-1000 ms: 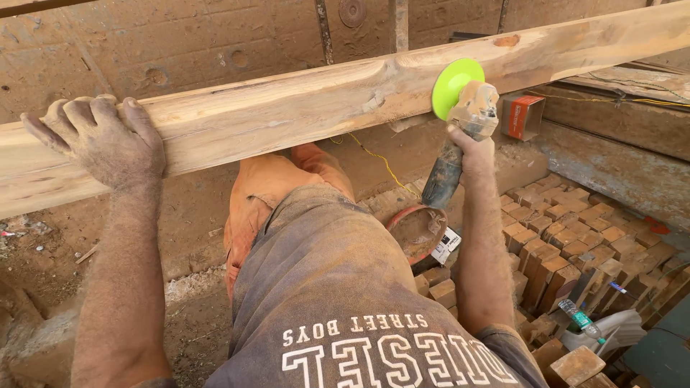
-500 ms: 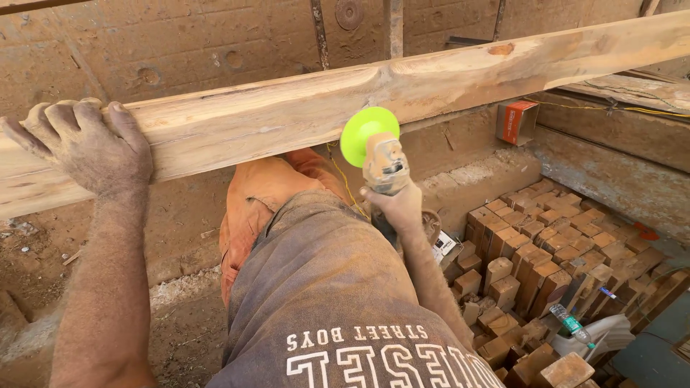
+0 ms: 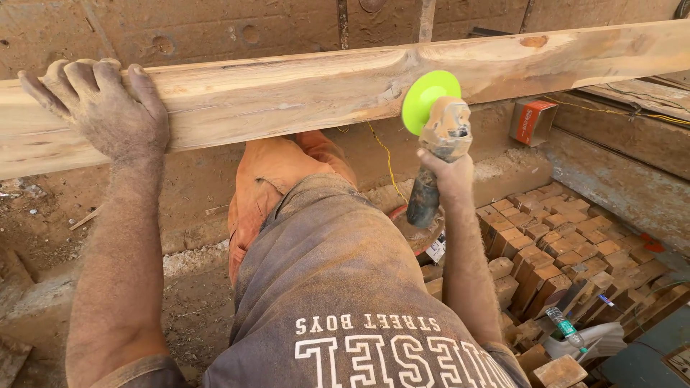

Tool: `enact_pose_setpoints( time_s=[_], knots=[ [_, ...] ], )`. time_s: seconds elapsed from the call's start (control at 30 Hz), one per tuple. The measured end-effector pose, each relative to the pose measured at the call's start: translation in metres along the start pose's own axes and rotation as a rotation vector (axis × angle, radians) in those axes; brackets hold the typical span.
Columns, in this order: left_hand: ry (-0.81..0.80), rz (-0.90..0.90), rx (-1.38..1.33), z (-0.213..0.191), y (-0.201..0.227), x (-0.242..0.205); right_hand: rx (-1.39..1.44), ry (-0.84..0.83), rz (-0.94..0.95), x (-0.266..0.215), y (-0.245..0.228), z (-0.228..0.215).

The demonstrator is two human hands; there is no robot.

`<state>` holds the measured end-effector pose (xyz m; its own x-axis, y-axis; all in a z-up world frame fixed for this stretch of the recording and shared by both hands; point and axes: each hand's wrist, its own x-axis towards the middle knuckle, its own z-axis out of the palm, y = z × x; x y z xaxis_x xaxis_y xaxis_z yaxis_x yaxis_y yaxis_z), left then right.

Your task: The recorder uses an angle grinder with a sanding disc to sand and polish long wooden beams in a workshop environment.

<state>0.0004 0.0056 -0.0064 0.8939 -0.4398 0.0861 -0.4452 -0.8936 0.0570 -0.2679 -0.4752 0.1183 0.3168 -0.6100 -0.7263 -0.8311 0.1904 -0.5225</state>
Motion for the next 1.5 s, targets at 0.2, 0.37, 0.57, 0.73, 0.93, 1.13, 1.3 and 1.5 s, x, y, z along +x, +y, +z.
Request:
enact_pose_setpoints(
  time_s=[0.2,0.37,0.57,0.73,0.93,1.13,1.3,1.5],
  knots=[
    [0.004,-0.032,-0.047,-0.015,0.013,0.01,0.094,-0.002,-0.114,0.025,0.005,-0.006],
    [-0.023,-0.051,-0.11,-0.028,0.018,0.013,-0.001,0.008,-0.071,0.003,-0.012,0.005],
    [-0.02,-0.043,-0.146,-0.036,0.026,0.021,-0.157,-0.047,-0.175,-0.01,-0.018,0.027],
    [0.011,-0.04,-0.156,-0.03,0.021,0.018,-0.022,-0.04,-0.123,-0.005,-0.018,0.02],
    [-0.004,-0.014,-0.099,-0.024,0.016,0.014,-0.166,-0.046,-0.102,-0.015,-0.023,0.02],
    [0.008,0.014,-0.087,-0.018,0.013,0.01,-0.175,-0.018,-0.019,-0.022,-0.008,0.029],
    [-0.034,-0.023,-0.122,-0.026,0.015,0.014,-0.187,-0.056,-0.184,-0.015,0.001,0.027],
    [0.009,-0.017,-0.121,-0.021,0.015,0.014,0.184,-0.017,-0.121,0.019,0.022,-0.013]
  ],
)
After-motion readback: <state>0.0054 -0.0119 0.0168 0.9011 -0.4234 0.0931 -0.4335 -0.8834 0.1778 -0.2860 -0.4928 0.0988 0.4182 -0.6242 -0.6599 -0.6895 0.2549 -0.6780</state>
